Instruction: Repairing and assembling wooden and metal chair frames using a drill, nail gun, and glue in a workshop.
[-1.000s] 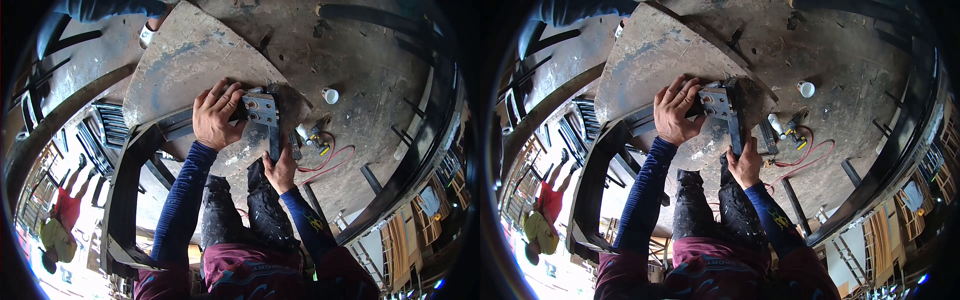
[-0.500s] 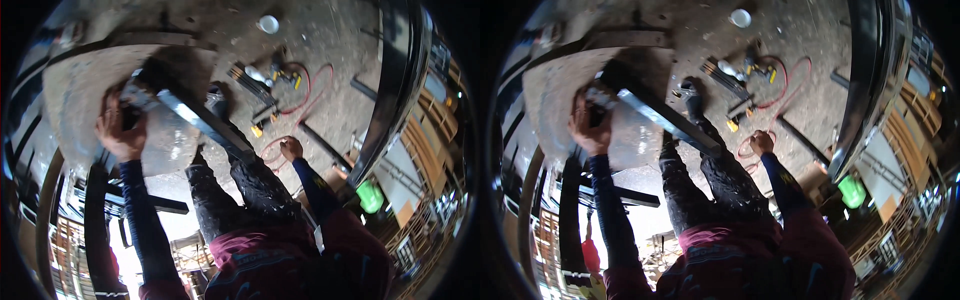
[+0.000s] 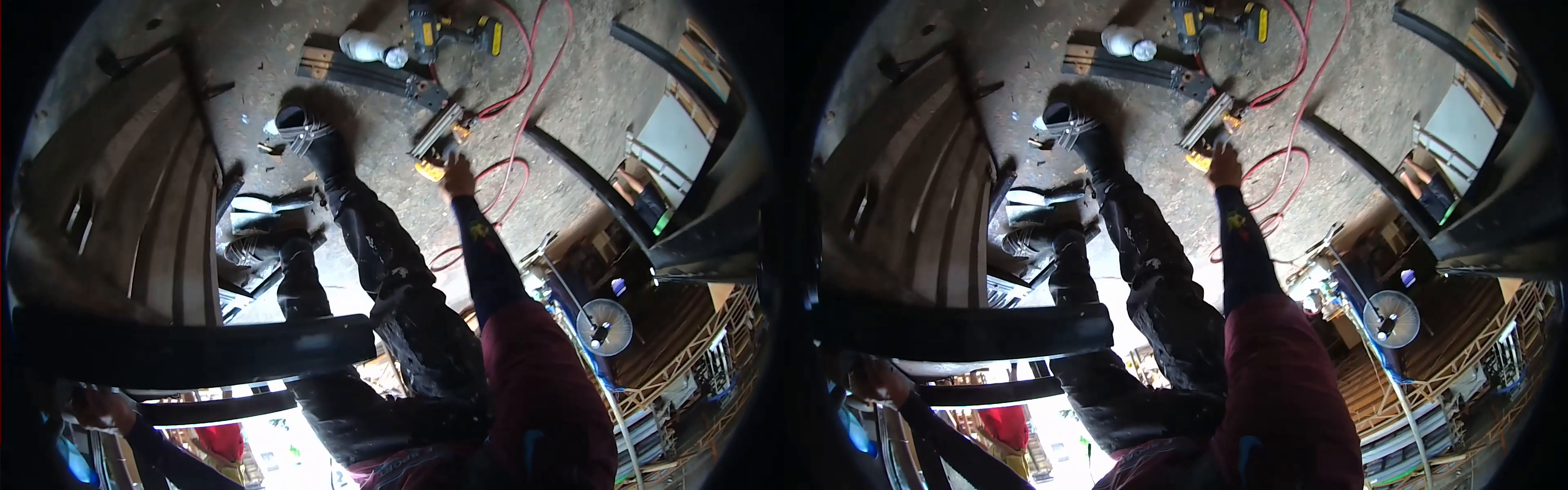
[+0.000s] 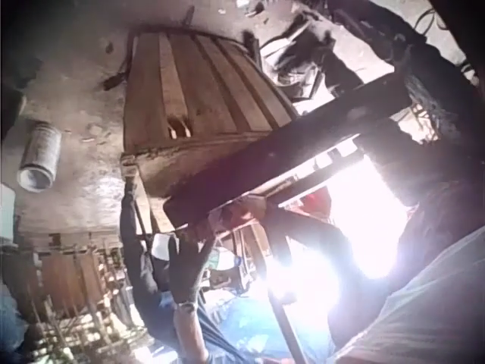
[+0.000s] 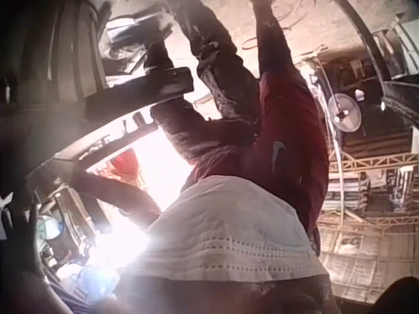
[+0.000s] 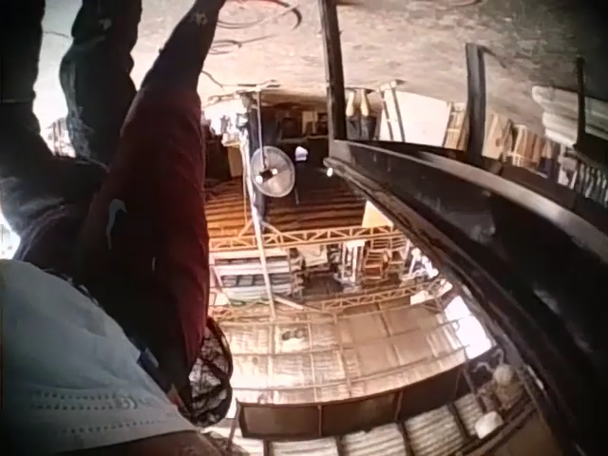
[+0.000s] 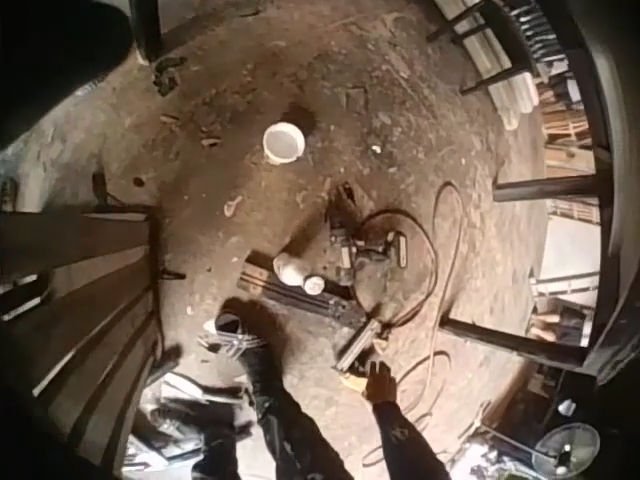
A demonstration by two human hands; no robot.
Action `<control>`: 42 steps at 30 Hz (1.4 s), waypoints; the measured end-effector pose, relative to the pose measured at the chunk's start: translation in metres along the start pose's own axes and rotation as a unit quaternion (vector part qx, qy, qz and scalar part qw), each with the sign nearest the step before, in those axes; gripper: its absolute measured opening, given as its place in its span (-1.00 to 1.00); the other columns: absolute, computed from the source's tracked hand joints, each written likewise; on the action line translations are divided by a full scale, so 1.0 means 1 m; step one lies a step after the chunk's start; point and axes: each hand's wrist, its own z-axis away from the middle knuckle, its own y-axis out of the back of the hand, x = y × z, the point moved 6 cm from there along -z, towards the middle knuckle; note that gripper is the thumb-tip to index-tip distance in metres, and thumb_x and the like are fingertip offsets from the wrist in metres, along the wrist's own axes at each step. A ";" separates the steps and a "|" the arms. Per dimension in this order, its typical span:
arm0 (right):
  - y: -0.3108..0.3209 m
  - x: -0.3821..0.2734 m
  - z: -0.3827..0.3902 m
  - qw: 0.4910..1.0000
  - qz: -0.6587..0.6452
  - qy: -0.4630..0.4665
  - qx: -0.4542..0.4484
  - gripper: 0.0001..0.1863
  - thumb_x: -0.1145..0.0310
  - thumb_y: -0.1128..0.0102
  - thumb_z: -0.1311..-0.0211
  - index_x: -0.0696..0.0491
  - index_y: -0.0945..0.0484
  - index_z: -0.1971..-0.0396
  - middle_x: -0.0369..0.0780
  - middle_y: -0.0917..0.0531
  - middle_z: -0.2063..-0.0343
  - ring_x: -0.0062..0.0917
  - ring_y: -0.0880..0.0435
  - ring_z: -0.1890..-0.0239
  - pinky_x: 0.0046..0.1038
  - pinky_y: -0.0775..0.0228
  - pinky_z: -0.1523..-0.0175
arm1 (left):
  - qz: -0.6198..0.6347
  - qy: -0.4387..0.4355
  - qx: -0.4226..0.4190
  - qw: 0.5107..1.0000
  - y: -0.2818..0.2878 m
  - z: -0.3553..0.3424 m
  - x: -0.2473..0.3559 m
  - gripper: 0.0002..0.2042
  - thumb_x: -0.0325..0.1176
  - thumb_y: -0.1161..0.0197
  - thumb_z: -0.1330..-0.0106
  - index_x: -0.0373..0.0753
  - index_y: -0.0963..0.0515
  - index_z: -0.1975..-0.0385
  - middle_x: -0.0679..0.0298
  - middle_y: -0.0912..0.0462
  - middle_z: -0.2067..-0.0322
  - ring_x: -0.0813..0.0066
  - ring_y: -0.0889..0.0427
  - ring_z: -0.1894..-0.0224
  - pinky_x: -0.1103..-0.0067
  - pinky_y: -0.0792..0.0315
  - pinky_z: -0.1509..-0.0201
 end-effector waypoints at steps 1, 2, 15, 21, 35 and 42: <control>0.000 -0.020 -0.006 0.997 0.058 0.058 0.009 -0.51 0.38 -0.20 -0.14 0.05 -0.42 -0.12 -0.13 -0.48 -0.08 -0.19 -0.47 -0.19 -0.20 -0.44 -0.19 | 0.014 -0.011 -0.016 1.000 0.002 0.003 -0.002 -0.54 -0.06 -0.53 -0.21 -0.31 -0.70 0.06 0.12 -0.78 0.24 0.26 -0.77 0.37 0.47 -0.68 0.27; 0.002 -0.032 -0.017 0.986 0.118 0.116 0.028 -0.56 0.39 -0.15 -0.18 0.04 -0.44 -0.11 -0.15 -0.50 -0.02 -0.27 -0.47 -0.18 -0.25 -0.42 -0.19 | 0.030 -0.015 -0.028 0.999 0.002 0.007 0.001 -0.54 -0.07 -0.53 -0.21 -0.31 -0.70 0.06 0.11 -0.78 0.24 0.26 -0.77 0.36 0.47 -0.68 0.26; -0.095 -0.017 -0.055 0.864 0.328 0.379 -0.051 -0.47 0.14 0.12 -0.46 -0.03 -0.37 -0.36 -0.24 -0.56 -0.09 -0.30 -0.41 -0.28 0.06 0.18 -0.56 | 0.341 0.051 -0.045 0.938 -0.139 -0.021 0.136 -0.53 -0.12 -0.56 -0.18 -0.33 -0.68 0.04 0.09 -0.77 0.18 0.27 -0.76 0.23 0.48 -0.65 0.13; -0.026 0.020 0.009 0.913 0.176 0.368 -0.001 -0.87 0.28 -0.16 -0.14 -0.01 -0.61 0.40 -0.13 -0.70 0.43 -0.23 -0.66 0.31 -0.08 -0.38 0.10 | 0.402 0.178 -0.038 0.898 -0.072 0.011 0.094 -0.53 -0.15 -0.57 -0.17 -0.34 -0.68 0.03 0.08 -0.77 0.16 0.27 -0.76 0.18 0.48 -0.64 0.07; 0.305 0.029 0.250 0.939 -0.096 0.329 -0.035 -0.63 0.54 -0.34 0.01 0.16 -0.62 0.11 -0.03 -0.71 0.50 -0.15 -0.76 0.38 -0.30 -0.57 0.26 | 0.337 0.384 0.168 0.843 0.097 -0.059 0.016 -0.31 -0.19 -0.60 0.18 -0.06 -0.62 -0.12 0.34 -0.63 -0.20 0.33 -0.53 -0.28 0.34 -0.29 -0.32; 0.399 -0.083 0.388 0.892 -0.349 0.263 -0.116 -0.84 0.33 -0.27 -0.37 0.08 -0.58 0.19 -0.32 -0.55 0.55 -0.56 -0.51 0.55 -0.43 -0.39 0.37 | 0.326 0.378 0.168 0.850 0.093 -0.062 0.017 -0.30 -0.08 -0.57 0.10 -0.08 -0.59 -0.15 0.38 -0.62 -0.20 0.35 -0.44 -0.34 0.30 -0.25 -0.34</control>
